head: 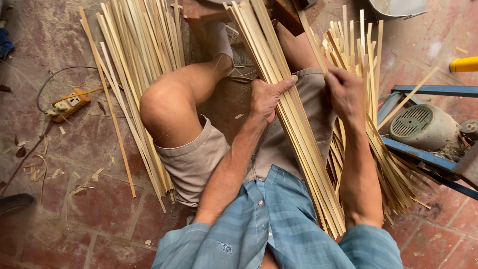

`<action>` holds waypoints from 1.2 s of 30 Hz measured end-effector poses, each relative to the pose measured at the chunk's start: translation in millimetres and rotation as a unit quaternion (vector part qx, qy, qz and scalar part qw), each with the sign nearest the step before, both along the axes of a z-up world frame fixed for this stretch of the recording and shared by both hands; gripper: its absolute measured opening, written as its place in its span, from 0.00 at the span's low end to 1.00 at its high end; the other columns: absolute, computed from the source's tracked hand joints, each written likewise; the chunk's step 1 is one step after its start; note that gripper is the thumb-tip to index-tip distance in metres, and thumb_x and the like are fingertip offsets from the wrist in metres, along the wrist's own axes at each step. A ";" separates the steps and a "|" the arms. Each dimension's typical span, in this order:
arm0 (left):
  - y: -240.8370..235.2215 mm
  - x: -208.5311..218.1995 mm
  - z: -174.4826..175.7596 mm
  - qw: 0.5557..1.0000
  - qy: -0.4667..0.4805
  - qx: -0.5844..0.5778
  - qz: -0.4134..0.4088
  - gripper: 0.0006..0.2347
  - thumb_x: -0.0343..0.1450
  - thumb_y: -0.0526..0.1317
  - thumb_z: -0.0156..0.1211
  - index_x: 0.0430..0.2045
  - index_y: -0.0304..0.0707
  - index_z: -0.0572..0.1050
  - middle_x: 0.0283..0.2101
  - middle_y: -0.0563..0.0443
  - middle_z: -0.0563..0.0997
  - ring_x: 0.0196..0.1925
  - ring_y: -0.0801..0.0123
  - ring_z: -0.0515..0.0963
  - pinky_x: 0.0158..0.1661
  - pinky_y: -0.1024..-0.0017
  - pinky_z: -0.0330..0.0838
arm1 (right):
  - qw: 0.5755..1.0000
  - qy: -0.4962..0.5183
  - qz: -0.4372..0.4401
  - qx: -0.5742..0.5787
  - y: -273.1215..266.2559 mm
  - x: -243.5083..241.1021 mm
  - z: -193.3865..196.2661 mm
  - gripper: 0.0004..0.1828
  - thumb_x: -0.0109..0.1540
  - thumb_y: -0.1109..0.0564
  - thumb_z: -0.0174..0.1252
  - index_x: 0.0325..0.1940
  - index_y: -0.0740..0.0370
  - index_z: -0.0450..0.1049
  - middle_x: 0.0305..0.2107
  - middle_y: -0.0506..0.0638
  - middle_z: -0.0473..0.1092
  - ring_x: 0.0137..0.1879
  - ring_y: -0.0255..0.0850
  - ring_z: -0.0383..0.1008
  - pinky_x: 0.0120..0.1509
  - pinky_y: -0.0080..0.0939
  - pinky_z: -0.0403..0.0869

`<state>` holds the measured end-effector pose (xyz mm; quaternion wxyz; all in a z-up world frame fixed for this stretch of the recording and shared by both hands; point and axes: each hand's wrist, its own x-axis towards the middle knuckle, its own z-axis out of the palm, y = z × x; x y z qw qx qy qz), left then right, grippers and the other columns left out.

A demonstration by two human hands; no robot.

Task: The person sits on the floor and repeatedly picks up bundles of thin bamboo strips, separates them by hand, and places them into a growing pile. The task involves manual handling and sorting of the strips without using tools.

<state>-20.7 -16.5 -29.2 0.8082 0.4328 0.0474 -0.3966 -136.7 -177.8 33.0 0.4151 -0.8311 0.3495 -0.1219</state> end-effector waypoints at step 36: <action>4.9 3.1 4.0 1.000 0.012 -0.010 0.000 0.12 0.65 0.30 0.74 0.39 0.25 0.78 0.35 0.43 0.84 0.34 0.66 0.83 0.35 0.71 0.82 | 0.989 -0.003 -0.060 0.135 8.9 -28.4 -6.5 0.09 0.70 0.58 0.57 0.47 0.66 0.80 0.25 0.45 0.72 0.28 0.29 0.69 0.29 0.31 0.67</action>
